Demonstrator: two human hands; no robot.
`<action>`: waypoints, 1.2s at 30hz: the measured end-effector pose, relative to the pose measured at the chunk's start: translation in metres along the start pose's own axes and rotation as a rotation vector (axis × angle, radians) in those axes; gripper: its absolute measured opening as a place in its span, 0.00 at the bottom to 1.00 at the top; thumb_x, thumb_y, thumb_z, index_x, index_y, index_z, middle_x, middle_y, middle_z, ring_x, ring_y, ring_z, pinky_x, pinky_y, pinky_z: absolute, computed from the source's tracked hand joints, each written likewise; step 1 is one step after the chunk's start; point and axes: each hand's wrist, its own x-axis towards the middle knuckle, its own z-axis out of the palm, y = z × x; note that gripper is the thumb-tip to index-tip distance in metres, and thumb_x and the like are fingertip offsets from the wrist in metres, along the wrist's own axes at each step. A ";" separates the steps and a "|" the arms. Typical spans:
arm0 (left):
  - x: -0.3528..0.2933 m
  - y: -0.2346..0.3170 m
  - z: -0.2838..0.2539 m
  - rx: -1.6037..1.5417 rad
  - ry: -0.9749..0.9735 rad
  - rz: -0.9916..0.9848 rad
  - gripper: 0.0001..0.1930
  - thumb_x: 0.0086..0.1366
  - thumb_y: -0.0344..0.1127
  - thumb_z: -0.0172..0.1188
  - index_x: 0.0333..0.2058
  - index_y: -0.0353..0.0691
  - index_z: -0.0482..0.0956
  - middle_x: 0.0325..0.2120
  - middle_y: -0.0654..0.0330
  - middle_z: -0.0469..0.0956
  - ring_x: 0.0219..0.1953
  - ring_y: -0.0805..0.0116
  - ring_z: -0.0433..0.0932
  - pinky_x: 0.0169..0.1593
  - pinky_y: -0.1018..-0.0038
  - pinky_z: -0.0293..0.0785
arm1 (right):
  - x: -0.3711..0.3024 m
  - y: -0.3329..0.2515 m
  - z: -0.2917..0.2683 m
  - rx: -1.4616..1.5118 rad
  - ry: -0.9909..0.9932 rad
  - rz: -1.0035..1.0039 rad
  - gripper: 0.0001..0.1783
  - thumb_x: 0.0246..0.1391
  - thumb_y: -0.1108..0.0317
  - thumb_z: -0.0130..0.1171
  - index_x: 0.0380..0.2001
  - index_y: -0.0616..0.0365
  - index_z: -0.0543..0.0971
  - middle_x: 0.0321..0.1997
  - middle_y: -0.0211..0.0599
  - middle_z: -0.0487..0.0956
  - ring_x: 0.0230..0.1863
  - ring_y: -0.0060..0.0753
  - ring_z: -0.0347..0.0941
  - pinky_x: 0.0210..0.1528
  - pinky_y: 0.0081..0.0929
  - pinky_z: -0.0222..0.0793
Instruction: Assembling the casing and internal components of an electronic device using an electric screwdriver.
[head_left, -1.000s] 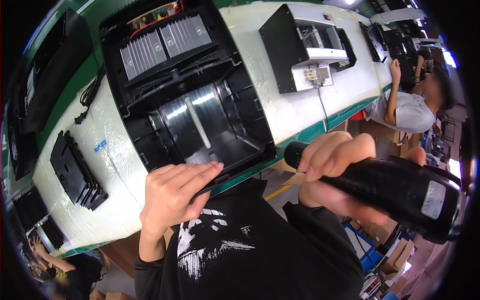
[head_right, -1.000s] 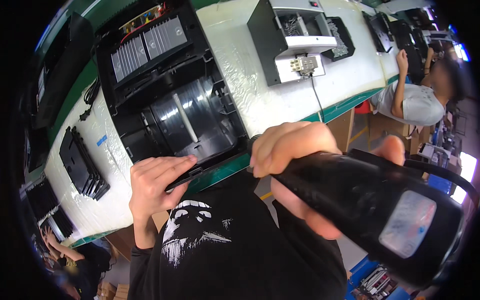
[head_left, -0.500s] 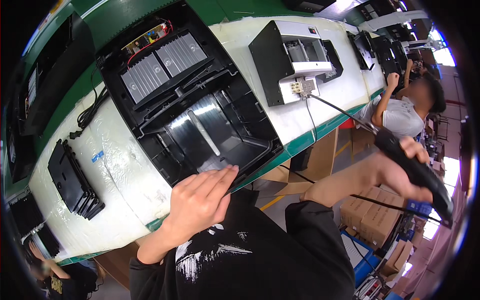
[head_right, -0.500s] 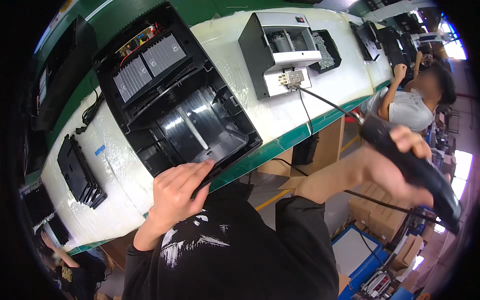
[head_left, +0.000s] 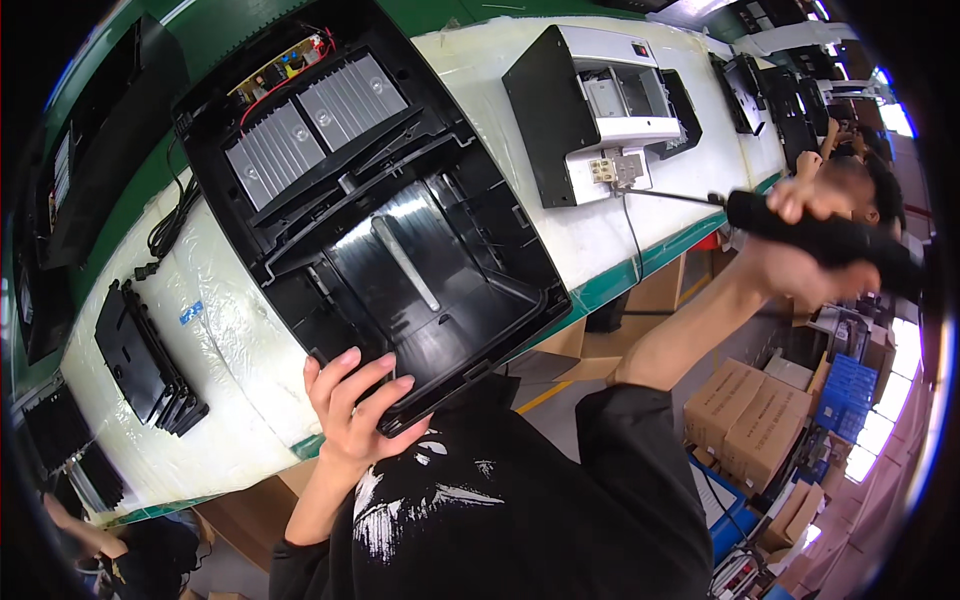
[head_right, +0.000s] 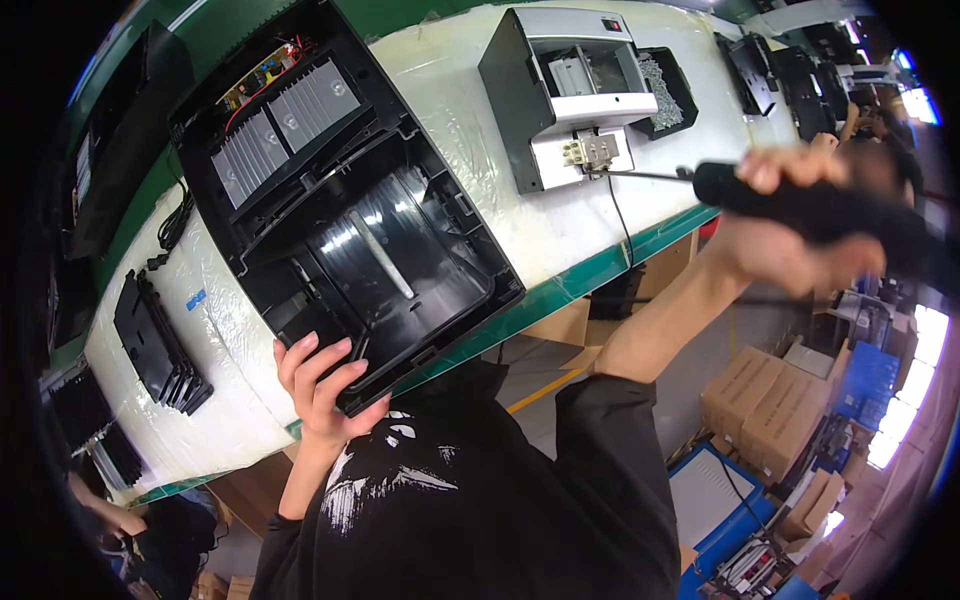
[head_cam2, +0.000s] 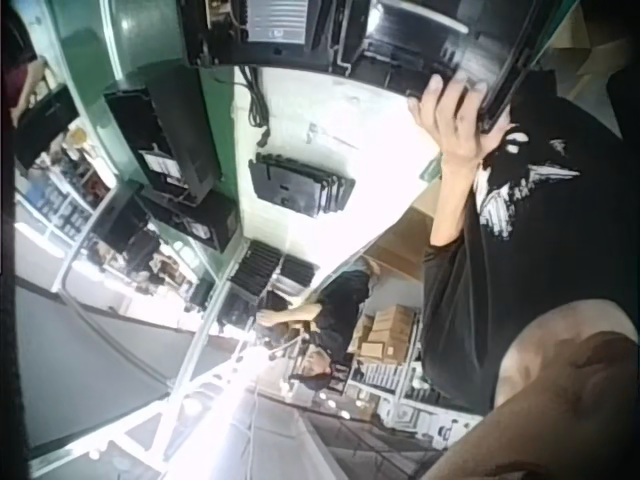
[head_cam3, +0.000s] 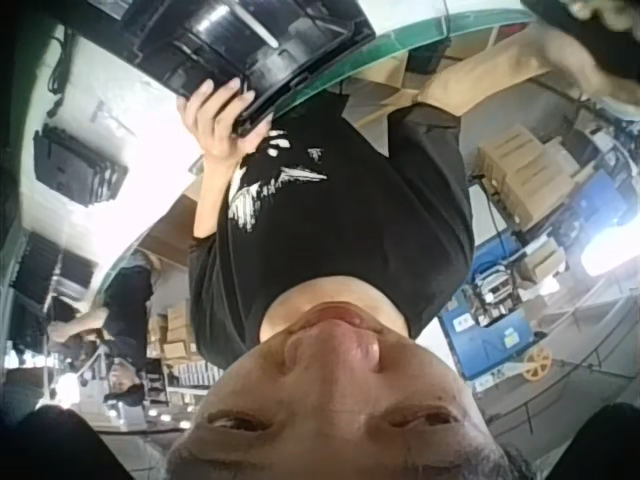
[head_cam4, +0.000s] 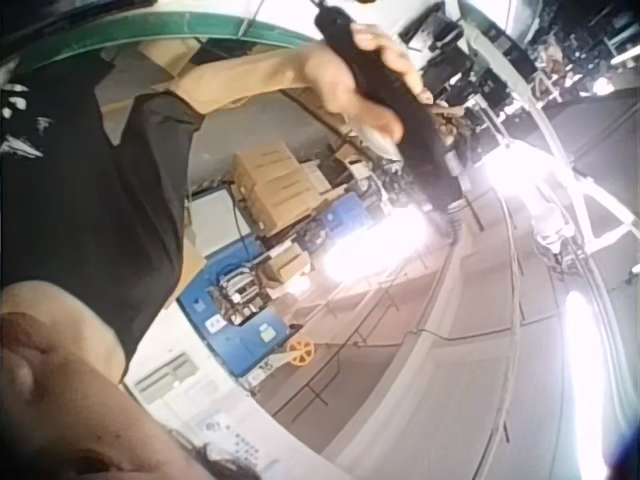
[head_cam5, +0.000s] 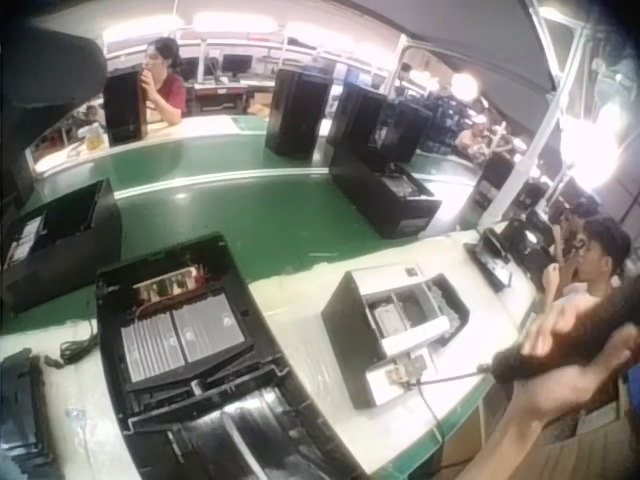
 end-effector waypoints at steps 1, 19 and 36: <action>0.000 -0.002 0.002 -0.003 -0.001 0.003 0.20 0.43 0.49 0.66 0.35 0.49 0.78 0.41 0.64 0.75 0.51 0.60 0.66 0.62 0.57 0.47 | 0.011 0.006 0.002 0.034 0.032 0.091 0.43 0.46 0.24 0.36 0.26 0.61 0.70 0.22 0.37 0.69 0.21 0.31 0.65 0.26 0.25 0.60; -0.016 -0.025 0.014 -0.136 0.183 0.136 0.16 0.46 0.48 0.68 0.28 0.48 0.75 0.37 0.64 0.78 0.48 0.60 0.70 0.63 0.60 0.50 | 0.037 -0.078 0.060 0.030 -0.555 0.321 0.30 0.53 0.41 0.43 0.31 0.62 0.69 0.27 0.38 0.73 0.28 0.29 0.71 0.35 0.26 0.68; -0.005 -0.022 0.015 -0.234 0.233 0.096 0.14 0.42 0.42 0.69 0.26 0.46 0.76 0.36 0.65 0.78 0.47 0.63 0.75 0.58 0.62 0.61 | -0.068 -0.109 0.134 0.984 -0.343 0.082 0.17 0.47 0.68 0.63 0.17 0.53 0.64 0.21 0.26 0.67 0.14 0.12 0.66 0.18 0.00 0.66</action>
